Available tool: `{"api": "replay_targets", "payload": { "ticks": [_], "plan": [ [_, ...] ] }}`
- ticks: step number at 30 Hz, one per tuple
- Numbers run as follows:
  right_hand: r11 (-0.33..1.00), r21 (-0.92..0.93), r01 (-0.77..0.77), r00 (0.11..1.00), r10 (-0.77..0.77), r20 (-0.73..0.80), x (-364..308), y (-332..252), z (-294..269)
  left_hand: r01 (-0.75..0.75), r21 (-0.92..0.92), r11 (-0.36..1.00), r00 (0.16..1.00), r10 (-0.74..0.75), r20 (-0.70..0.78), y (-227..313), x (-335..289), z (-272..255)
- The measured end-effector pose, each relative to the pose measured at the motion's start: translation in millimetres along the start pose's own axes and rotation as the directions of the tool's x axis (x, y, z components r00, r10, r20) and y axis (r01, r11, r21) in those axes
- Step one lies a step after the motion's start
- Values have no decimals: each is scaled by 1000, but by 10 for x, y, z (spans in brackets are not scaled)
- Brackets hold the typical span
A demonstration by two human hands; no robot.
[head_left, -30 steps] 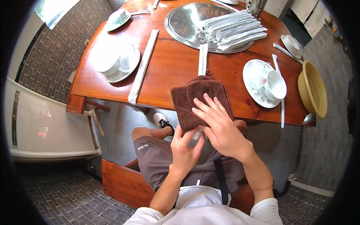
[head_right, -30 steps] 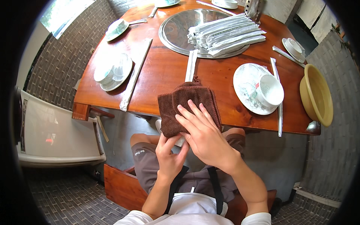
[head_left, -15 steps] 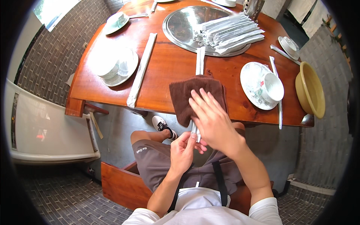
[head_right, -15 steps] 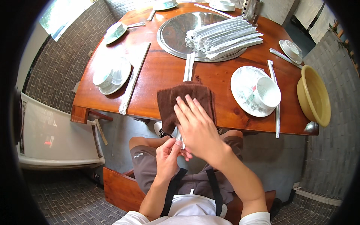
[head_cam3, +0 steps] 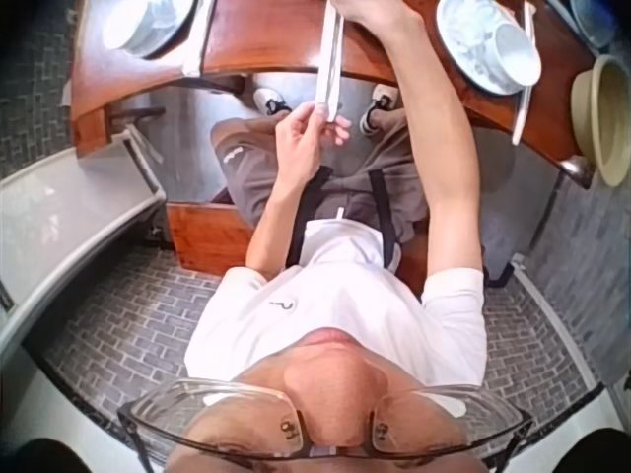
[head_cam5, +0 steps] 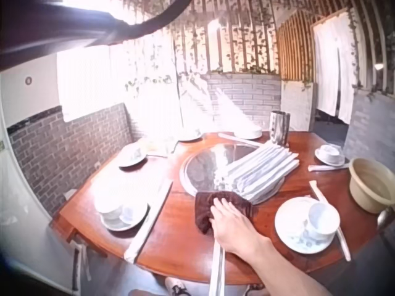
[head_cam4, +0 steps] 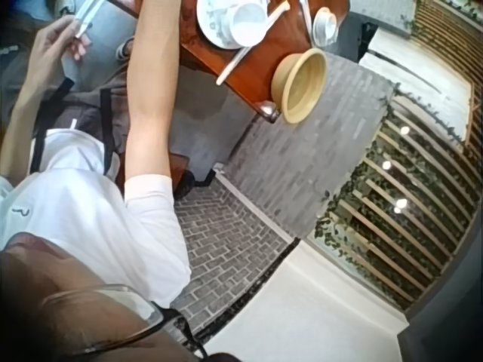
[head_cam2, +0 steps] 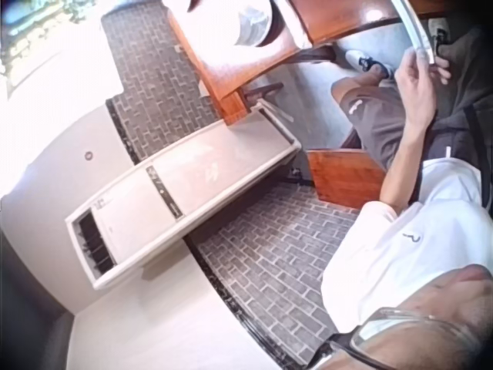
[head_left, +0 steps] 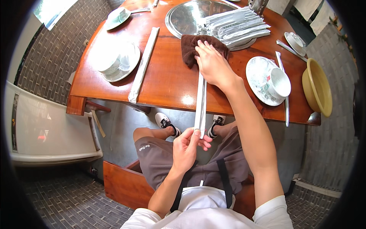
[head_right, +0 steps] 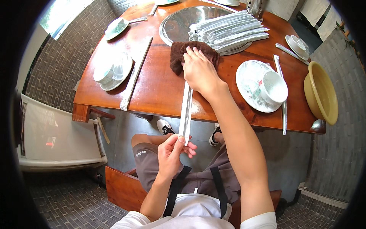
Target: The person wipes a wooden dining table with a brown cloth, moving around stacked dishes and a central metal tray. They then pick up wrapped chopsticks one by one and wipe them with the cloth before placing them back on the table.
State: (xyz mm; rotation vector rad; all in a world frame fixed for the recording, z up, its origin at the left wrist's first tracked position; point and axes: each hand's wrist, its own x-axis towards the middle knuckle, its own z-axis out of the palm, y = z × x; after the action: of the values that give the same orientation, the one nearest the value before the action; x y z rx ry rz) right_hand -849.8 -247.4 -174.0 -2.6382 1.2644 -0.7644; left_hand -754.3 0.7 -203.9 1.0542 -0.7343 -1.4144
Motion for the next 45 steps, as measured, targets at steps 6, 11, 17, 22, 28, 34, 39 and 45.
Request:
{"api": "replay_targets", "payload": {
  "ticks": [6,11,17,22,28,34,39,45],
  "plan": [
    [913,366,-178,972,222,-79,111,-3,-104,-20,-11,1000,1000,20,-22,-9,19,22],
    [224,968,-117,904,428,10,-158,-82,-396,-34,-12,999,999,34,-38,-27,27,21],
    [800,600,5,999,21,-37,-990,-632,-609,-24,20,999,999,25,-35,-3,86,24],
    [936,294,194,966,-234,111,-1435,-952,-647,-228,302,926,959,268,-97,-51,110,-47],
    [950,236,202,968,-231,101,-1458,-920,-583,-208,218,954,959,243,-149,-228,121,-102],
    [970,87,228,971,-233,50,-1177,-735,-383,-74,-27,997,995,73,-65,-100,105,-8],
    [983,77,169,986,-169,-11,-739,-411,-136,-40,-11,999,997,39,-69,-46,92,28],
    [986,161,30,999,-27,-22,-101,-43,37,-50,-16,999,996,48,-79,-47,91,26]
  ]
}}
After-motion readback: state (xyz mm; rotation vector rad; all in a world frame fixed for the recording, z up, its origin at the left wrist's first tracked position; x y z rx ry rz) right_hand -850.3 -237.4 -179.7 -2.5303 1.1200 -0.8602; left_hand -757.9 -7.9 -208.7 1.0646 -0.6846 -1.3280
